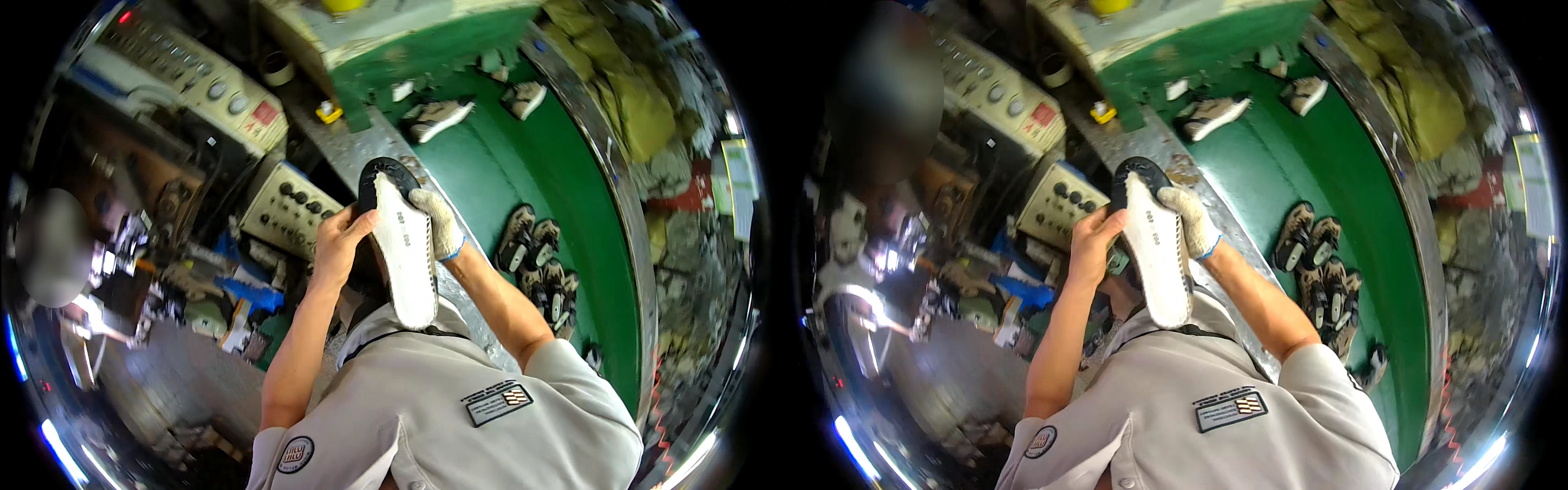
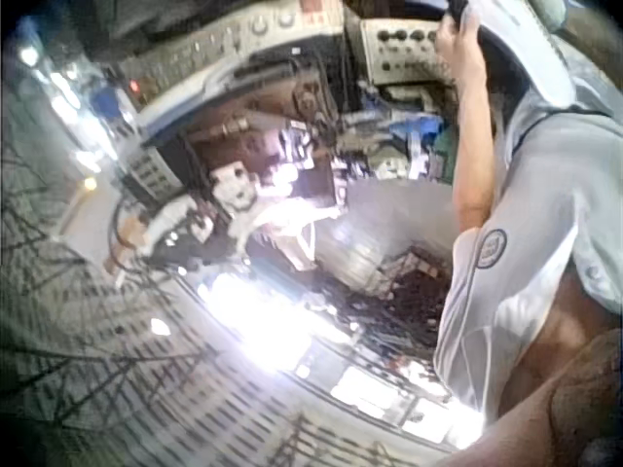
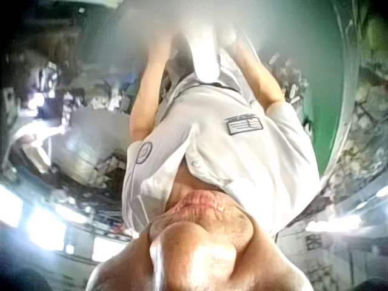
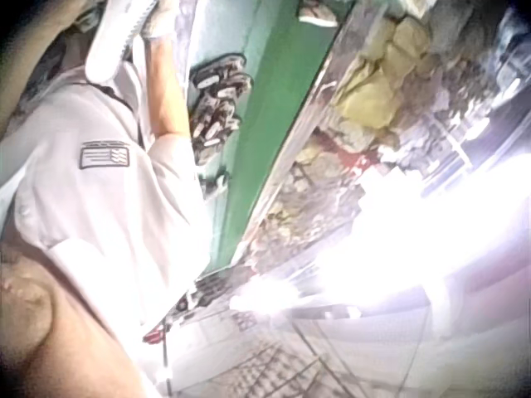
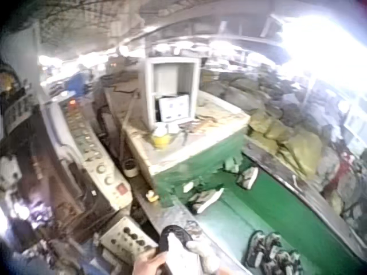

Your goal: The person operates a toe-lasting machine by positioning a shoe upper onto the machine's mold, activating the automated clamping and stretching process, and then retrieving the shoe before placing it on a conveyor belt.

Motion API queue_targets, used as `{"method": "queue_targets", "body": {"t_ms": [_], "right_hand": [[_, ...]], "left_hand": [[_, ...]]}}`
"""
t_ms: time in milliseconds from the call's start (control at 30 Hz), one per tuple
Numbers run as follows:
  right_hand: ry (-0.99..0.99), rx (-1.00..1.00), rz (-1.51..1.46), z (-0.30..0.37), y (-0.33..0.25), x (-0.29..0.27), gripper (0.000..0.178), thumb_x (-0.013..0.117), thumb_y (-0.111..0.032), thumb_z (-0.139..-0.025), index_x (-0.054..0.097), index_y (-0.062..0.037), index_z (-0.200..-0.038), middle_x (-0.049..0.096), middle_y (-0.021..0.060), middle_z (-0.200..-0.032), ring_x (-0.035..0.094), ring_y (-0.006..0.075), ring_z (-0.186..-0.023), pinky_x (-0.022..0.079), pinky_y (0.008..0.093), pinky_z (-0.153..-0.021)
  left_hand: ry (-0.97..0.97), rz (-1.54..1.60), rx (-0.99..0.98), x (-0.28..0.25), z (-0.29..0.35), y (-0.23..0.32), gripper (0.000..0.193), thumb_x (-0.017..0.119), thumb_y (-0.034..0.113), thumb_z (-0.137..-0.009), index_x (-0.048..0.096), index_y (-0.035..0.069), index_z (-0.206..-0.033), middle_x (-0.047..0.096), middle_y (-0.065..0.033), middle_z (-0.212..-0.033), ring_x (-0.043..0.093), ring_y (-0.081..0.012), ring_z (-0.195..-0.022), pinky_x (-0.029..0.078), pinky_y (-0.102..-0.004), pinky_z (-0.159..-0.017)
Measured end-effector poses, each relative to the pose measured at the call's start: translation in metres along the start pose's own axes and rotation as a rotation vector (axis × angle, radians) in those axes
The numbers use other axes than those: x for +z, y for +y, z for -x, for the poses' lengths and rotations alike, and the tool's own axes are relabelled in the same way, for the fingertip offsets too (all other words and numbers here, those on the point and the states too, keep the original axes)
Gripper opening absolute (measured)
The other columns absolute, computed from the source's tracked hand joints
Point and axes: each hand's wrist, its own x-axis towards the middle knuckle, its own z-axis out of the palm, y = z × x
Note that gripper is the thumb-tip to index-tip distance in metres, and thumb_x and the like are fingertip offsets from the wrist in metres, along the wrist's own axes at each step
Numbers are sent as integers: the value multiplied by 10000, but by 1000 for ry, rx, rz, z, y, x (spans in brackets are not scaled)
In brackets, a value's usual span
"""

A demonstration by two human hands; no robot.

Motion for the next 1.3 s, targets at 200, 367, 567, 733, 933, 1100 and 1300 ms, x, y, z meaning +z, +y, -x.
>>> {"method": "queue_targets", "body": {"t_ms": [200,367,567,733,933,1100,1300], "right_hand": [[529,59,1142,-24,-122,-155,527,671,-520,-881,735,-38,-1082,750,132,-1017,702,267,-899,530,377,-836],[831,71,1704,-113,-147,-242,778,708,-667,-783,718,28,-1134,722,239,-1107,696,361,-1057,513,430,-924],[909,-226,838,-296,-99,-318,729,858,-471,-747,654,67,-1196,721,183,-1119,683,286,-999,527,367,-885],[917,-290,441,-319,-82,-300,390,812,-130,-822,648,43,-1131,708,158,-1081,697,248,-955,586,390,-799],[42,-125,-157,-158,-28,-169,506,759,-170,-884,576,45,-1304,651,144,-1268,617,276,-1180,451,439,-1099],[-268,162,-501,-84,33,-10,475,510,-248,-1010,478,-28,-1430,606,171,-1340,603,330,-1220,476,458,-1089],[-249,265,207,-73,103,105,416,391,-233,-1057,518,2,-1377,648,158,-1246,675,258,-1067,564,406,-972]], "left_hand": [[55,-162,-121,3,-14,-49,473,746,162,-923,593,-74,-1304,658,-193,-1274,626,-217,-1196,492,-312,-1013],[223,-286,-226,-33,12,-97,308,710,85,-938,663,-52,-1210,723,-109,-1119,671,-153,-1035,515,-283,-936],[340,-215,-360,-22,46,-109,257,697,79,-952,673,-63,-1165,730,-101,-1048,686,-144,-956,547,-277,-869],[430,-177,-387,-31,81,-111,262,676,93,-967,666,-81,-1163,733,-143,-1026,713,-204,-929,587,-319,-829],[534,-218,-137,-67,71,-44,271,659,136,-983,676,-66,-1163,738,-146,-1037,722,-202,-905,573,-300,-787],[480,-96,100,-118,30,7,349,657,211,-989,654,-60,-1209,729,-138,-1085,711,-202,-951,551,-296,-840],[430,293,134,-191,43,31,494,634,273,-1001,554,-59,-1358,695,-115,-1154,685,-189,-990,532,-324,-884]]}}
